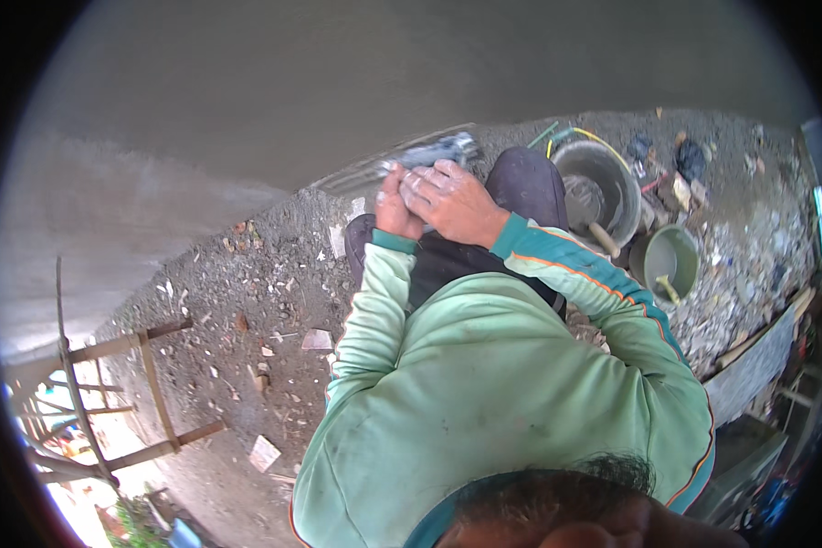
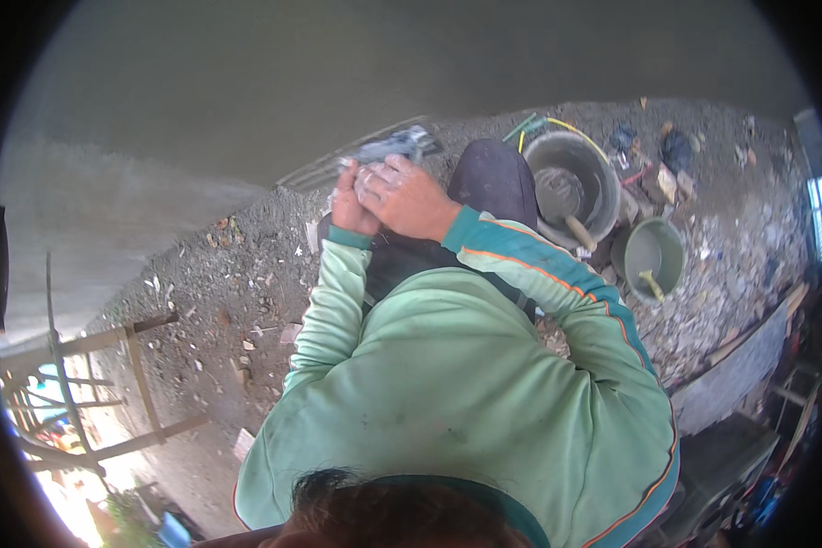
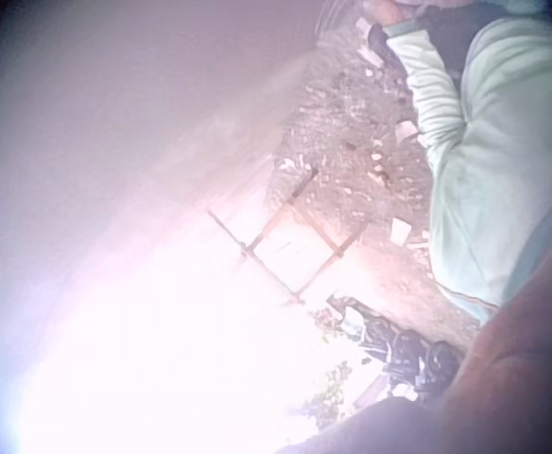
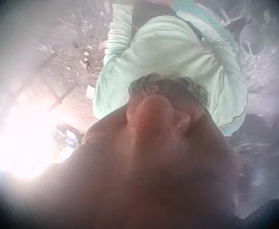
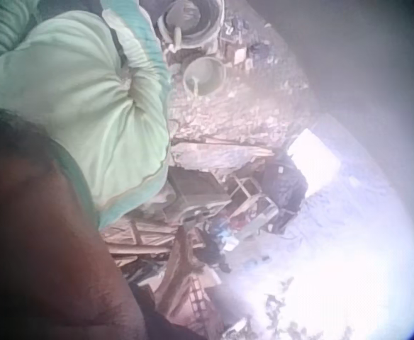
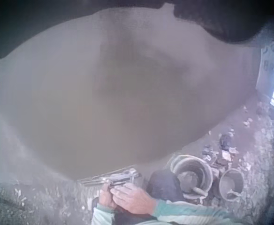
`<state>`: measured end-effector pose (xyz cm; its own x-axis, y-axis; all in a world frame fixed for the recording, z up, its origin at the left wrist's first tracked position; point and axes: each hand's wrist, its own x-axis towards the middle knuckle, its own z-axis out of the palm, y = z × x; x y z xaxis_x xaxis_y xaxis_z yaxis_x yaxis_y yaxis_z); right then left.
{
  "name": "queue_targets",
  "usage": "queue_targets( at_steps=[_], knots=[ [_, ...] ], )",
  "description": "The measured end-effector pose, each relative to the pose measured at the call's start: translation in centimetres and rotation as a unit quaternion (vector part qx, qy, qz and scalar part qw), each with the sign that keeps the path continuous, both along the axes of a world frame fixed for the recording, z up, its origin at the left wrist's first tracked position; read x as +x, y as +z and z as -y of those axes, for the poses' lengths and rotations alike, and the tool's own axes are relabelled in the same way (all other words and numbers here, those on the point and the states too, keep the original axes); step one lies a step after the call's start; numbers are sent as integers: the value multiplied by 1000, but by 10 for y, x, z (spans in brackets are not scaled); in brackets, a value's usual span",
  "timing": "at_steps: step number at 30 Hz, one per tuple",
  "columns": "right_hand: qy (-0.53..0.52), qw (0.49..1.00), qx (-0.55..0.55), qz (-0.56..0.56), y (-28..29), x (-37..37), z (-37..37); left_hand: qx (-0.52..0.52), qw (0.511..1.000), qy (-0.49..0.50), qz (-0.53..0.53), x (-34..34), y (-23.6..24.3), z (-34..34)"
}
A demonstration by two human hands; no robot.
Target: The person scoops cement from a bucket using a trowel and applies it to a vertical wall. They use a flat trowel to spread and smooth the cement across the surface, repeatedly returning to the bucket to gather more material.
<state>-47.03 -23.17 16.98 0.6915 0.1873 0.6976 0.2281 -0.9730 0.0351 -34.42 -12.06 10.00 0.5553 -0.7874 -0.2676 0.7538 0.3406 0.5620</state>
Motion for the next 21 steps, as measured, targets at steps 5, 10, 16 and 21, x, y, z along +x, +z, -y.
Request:
queue_targets(
  at_steps=[5,10,16,21],
  knots=[
    [-169,978,115,47,13,-97,81,77,983,100,131,39,6,-15],
    [-577,772,263,-43,-123,-209,252,101,991,74,49,84,-56,-9],
    [-546,611,555,-142,-269,-339,299,207,966,-153,-25,-53,-141,114],
    [-515,586,612,-130,-240,-313,257,213,945,-225,-106,-142,-170,180]
  ],
)
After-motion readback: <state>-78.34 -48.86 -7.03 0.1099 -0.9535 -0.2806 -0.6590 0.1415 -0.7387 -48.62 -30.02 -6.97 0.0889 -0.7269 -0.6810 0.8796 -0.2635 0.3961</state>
